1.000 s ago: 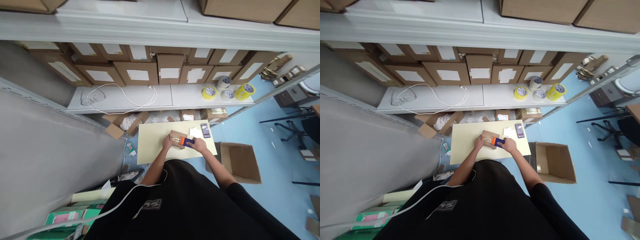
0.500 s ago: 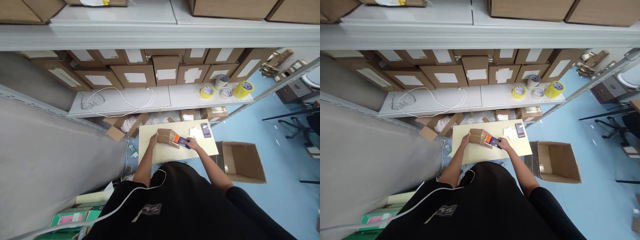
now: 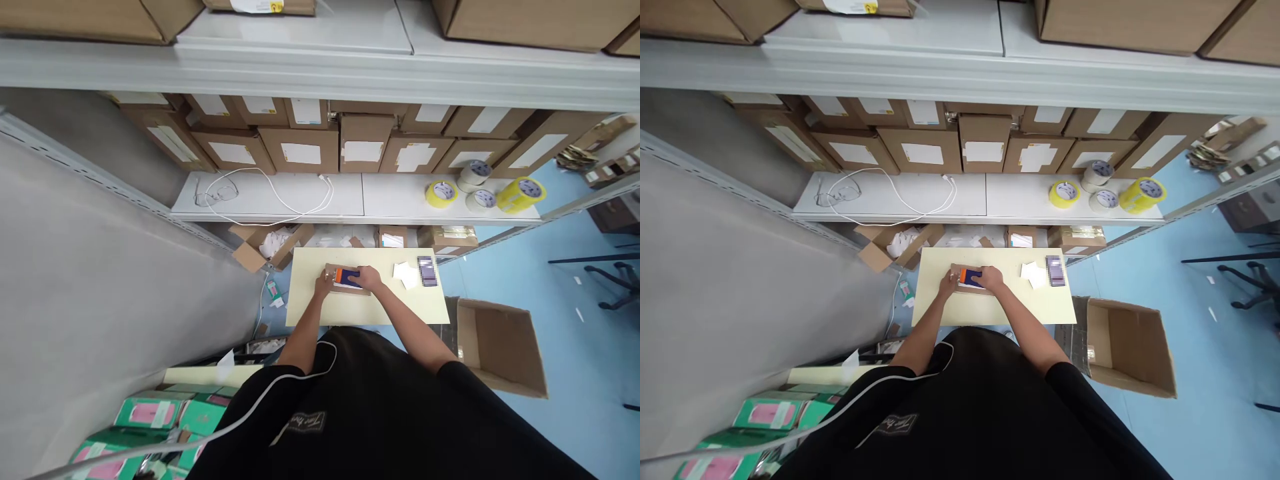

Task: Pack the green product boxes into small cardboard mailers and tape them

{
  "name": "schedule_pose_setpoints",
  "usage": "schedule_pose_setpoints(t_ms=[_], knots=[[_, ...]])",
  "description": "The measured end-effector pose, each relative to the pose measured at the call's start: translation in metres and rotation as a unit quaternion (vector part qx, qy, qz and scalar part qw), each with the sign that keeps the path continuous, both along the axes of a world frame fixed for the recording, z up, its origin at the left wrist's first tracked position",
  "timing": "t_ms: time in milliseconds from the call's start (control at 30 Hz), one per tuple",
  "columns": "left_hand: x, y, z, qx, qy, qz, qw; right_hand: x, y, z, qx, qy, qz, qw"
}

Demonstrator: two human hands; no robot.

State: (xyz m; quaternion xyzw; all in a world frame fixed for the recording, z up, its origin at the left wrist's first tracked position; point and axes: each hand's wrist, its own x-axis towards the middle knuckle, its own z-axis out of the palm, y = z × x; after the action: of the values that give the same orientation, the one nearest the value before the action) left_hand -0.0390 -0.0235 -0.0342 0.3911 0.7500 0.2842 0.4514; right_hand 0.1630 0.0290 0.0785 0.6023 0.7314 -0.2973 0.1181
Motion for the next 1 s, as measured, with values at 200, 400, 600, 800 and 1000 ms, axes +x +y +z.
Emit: schedule_pose_setpoints(t_ms=[200,400,600,800,1000], knots=[[0.068,-0.002,-0.017,-0.015,-0.002,-0.051,0.999,0.063,-0.007,-0.002,-0.013,-0.039,-0.034,0.999],[0.095,-0.003,-0.024,-0.027,0.028,-0.098,0.994,0.195,-0.049,0.007,-0.013,-0.109,-0.117,0.987],[0.084,-0.002,-0.03,-0.004,0.012,-0.114,0.993,0.248,-0.07,0.01,-0.02,-0.135,-0.153,0.979],[0.025,0.007,-0.024,-0.024,-0.016,-0.082,0.996,0.176,-0.041,0.023,-0.005,-0.051,-0.115,0.992],[-0.031,0.024,0.007,-0.005,0.015,-0.012,1.0,0.074,-0.017,0.055,0.045,-0.017,-0.034,0.998]])
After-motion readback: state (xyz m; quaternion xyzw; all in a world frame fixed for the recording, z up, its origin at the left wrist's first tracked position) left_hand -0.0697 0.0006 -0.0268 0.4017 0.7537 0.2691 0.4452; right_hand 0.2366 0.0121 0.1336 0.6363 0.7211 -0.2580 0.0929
